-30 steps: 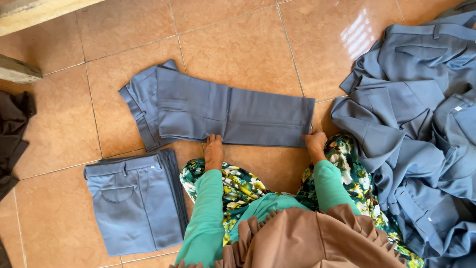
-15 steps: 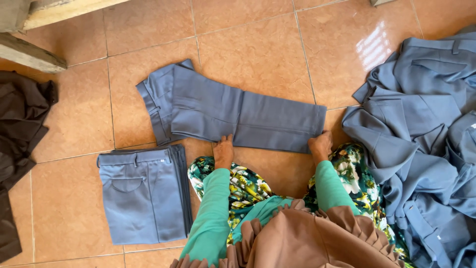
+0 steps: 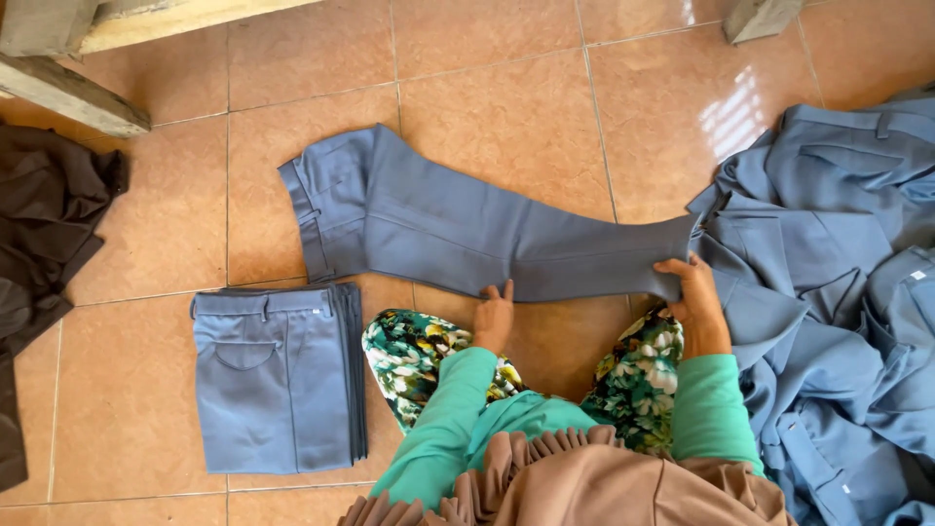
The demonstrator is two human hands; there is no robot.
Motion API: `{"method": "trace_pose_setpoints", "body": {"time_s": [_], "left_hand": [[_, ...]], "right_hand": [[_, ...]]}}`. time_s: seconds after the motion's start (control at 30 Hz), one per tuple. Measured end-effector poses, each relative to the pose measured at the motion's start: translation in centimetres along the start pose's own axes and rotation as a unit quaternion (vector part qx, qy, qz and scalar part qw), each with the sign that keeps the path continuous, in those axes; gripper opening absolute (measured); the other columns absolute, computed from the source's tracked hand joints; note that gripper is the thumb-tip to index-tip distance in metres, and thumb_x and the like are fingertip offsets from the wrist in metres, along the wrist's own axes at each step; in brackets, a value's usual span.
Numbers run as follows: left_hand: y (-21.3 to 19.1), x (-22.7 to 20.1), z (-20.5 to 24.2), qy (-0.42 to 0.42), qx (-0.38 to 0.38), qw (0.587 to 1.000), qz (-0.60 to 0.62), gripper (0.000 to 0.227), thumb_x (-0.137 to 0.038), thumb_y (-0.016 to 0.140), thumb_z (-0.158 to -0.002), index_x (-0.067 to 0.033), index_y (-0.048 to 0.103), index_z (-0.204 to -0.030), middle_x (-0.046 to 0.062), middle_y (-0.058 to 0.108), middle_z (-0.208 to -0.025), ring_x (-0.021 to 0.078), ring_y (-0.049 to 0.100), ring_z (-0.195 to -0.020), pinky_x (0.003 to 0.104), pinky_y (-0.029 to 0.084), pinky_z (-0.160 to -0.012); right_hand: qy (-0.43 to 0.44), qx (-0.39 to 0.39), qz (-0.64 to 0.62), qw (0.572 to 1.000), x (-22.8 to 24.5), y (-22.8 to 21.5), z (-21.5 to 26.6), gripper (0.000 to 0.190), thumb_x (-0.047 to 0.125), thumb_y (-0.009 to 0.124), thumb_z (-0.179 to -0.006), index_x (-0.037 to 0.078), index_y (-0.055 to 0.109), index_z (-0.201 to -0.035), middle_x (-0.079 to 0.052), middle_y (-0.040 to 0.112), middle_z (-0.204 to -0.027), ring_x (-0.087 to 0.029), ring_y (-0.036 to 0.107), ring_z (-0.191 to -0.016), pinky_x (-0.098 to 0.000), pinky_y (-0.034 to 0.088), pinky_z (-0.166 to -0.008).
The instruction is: A person sitting on the floor is folding grey trousers into neat rectangular shapes and stacking them.
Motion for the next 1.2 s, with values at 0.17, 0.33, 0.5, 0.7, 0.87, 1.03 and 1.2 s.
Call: {"method": "trace_pose_setpoints", "body": {"time_s": [0.17,0.33,0.5,0.7,0.87,1.03,1.2], "left_hand": [[-0.8,-11.6,0.3,0.153,-0.019,0.985,0.077,0.062,-0.004,0.042,-0.100,-0.0231,0.036,-0.159,0.027,0.060,-0.114,0.0366,0.077,-0.079,0.048,0.062,-0.070],[-2.4,-18.1,0.2,0.250,0.072,0.951,0.170,0.050,-0.025,0.036,-0.106,-0.0351,0.039,-0.155,0.023,0.064,-0.121,0.0412,0.075,-0.095,0.054,0.060,-0.081],[1.6,-14.2,-4.5,0.159,0.051,0.904,0.394,0.043,-0.019,0.050,-0.100,-0.0296,0.062,-0.139,0.011,0.076,-0.113,0.0308,0.074,-0.105,0.043,0.058,-0.096],[2.7,3.7,-5.8,-0.258,-0.003,0.403,0.878,0.094,-0.089,0.037,-0.094,-0.0191,0.045,-0.155,0.033,0.042,-0.152,0.0503,0.037,-0.144,0.059,0.034,-0.117],[9.9,10.0,-8.1,-0.298,-0.075,0.703,0.642,0.053,-0.017,0.078,-0.084,-0.0172,0.065,-0.136,0.024,0.072,-0.108,0.0300,0.076,-0.068,0.030,0.066,-0.055],[0.3,7.7,-3.8,-0.228,-0.159,0.844,0.458,0.051,-0.010,0.064,-0.093,-0.0328,0.052,-0.137,0.013,0.061,-0.123,0.0407,0.068,-0.109,0.052,0.060,-0.091],[-0.2,7.4,-2.9,-0.210,-0.119,0.919,0.313,0.034,-0.020,0.059,-0.099,-0.0349,0.058,-0.130,0.006,0.043,-0.127,0.0341,0.057,-0.115,0.049,0.063,-0.083]], "right_hand": [[-0.143,0.051,-0.207,0.966,8.0,-2.0,3.0,0.056,-0.011,0.069,-0.064,0.013,0.072,-0.115,-0.003,0.069,-0.087,-0.021,0.076,-0.080,-0.0305,0.064,-0.073],[-0.163,0.084,-0.225,0.957,11.2,1.7,4.9,0.043,-0.011,0.070,-0.066,0.009,0.069,-0.104,-0.005,0.067,-0.085,-0.020,0.072,-0.077,-0.0289,0.062,-0.070],[-0.173,0.104,-0.138,0.970,5.8,9.0,-0.3,0.035,-0.009,0.072,-0.064,0.011,0.065,-0.092,-0.002,0.061,-0.083,-0.017,0.063,-0.076,-0.0272,0.058,-0.065],[-0.080,0.323,0.097,0.938,-3.0,20.2,1.8,0.050,0.006,0.080,-0.085,0.008,0.056,-0.129,-0.010,0.065,-0.085,-0.017,0.065,-0.070,-0.0302,0.062,-0.048],[-0.252,0.050,0.367,0.894,-7.4,11.8,-5.6,0.031,0.027,0.081,-0.087,0.021,0.075,-0.118,-0.010,0.068,-0.111,-0.030,0.072,-0.094,-0.0421,0.059,-0.085],[-0.116,-0.096,0.484,0.862,-10.3,1.5,-7.9,0.070,0.031,0.073,-0.095,0.019,0.038,-0.154,-0.023,0.042,-0.149,-0.047,0.043,-0.136,-0.0659,0.043,-0.103],[-0.026,-0.072,0.426,0.902,-13.3,0.9,-9.8,0.097,0.033,0.076,-0.093,0.021,0.013,-0.166,-0.032,0.049,-0.147,-0.048,0.049,-0.135,-0.0674,0.044,-0.102]]}}
Point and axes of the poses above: each hand's wrist, its own z-axis away from the middle knuckle, its own y-axis out of the palm, x = y × z, the point moved 7 cm from there along -z, towards the middle knuckle
